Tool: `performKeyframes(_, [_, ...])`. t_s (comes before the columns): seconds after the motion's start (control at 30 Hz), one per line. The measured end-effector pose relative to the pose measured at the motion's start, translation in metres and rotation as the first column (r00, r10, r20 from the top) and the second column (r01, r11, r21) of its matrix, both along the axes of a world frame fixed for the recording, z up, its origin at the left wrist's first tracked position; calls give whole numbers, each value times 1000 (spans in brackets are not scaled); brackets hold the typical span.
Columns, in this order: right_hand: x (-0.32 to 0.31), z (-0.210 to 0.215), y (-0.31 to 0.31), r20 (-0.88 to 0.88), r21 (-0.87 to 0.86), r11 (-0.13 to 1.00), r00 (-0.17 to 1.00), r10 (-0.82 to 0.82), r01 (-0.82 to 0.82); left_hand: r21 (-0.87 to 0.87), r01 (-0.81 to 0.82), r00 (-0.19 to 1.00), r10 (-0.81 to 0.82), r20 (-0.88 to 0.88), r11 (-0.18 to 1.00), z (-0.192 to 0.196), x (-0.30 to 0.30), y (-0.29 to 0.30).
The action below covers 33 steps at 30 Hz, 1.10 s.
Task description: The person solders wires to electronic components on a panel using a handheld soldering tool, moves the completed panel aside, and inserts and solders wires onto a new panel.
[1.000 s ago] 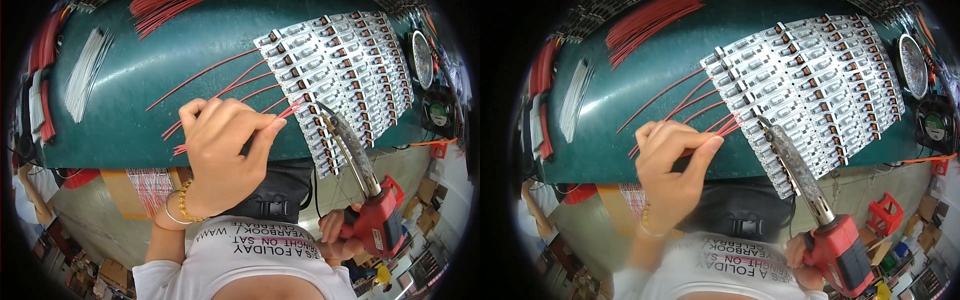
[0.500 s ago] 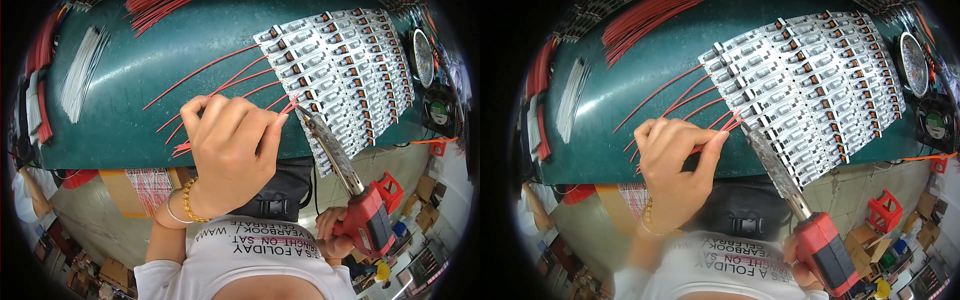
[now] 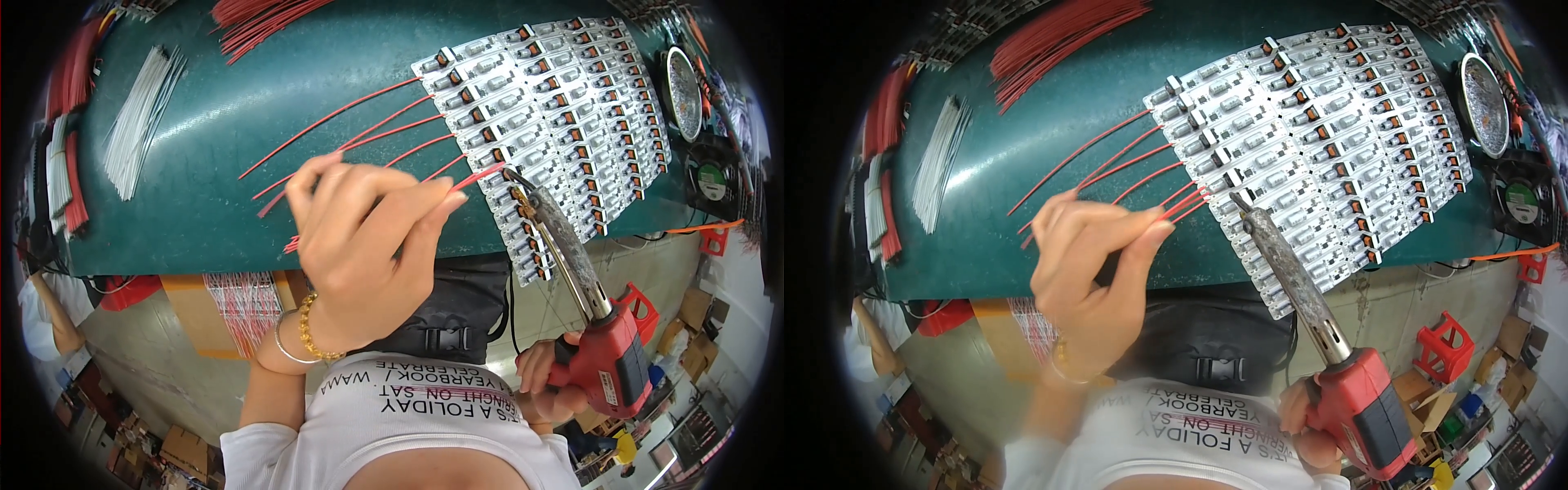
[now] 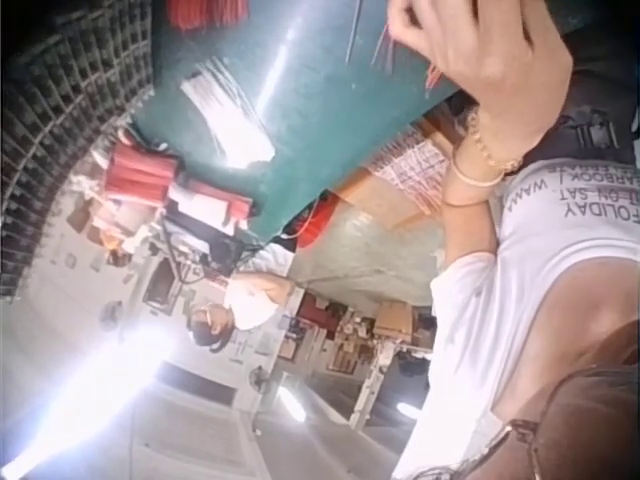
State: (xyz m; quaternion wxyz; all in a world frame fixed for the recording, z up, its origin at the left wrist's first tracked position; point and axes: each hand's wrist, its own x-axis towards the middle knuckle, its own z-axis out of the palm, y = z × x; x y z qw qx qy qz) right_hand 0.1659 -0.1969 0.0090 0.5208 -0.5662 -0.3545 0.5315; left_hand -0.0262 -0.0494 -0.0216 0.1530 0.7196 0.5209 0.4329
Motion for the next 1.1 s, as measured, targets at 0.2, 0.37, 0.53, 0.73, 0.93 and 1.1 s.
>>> performKeyframes(0.2, [18,-10,-22,-66,72,992,992,111,-106,-107,91,995,-95,-38,990,4,2,-7])
performKeyframes(0.37, [24,-8,-24,60,-5,981,979,195,-195,-89,78,996,-82,-38,993,-3,4,-7])
performKeyframes(0.53, [16,-10,-27,245,-72,994,964,100,-85,-91,76,996,-80,-37,993,-4,4,-6])
performKeyframes(0.73, [13,-4,-27,97,-66,997,995,36,-30,-90,70,997,-73,-35,994,-2,2,-7])
performKeyframes(0.93, [3,-4,-11,33,50,998,999,32,-34,-85,79,995,-83,-48,993,-3,5,-7])
performKeyframes(1.1, [12,-8,-27,-17,80,996,999,-42,43,-90,48,997,-42,62,995,1,-6,-8])
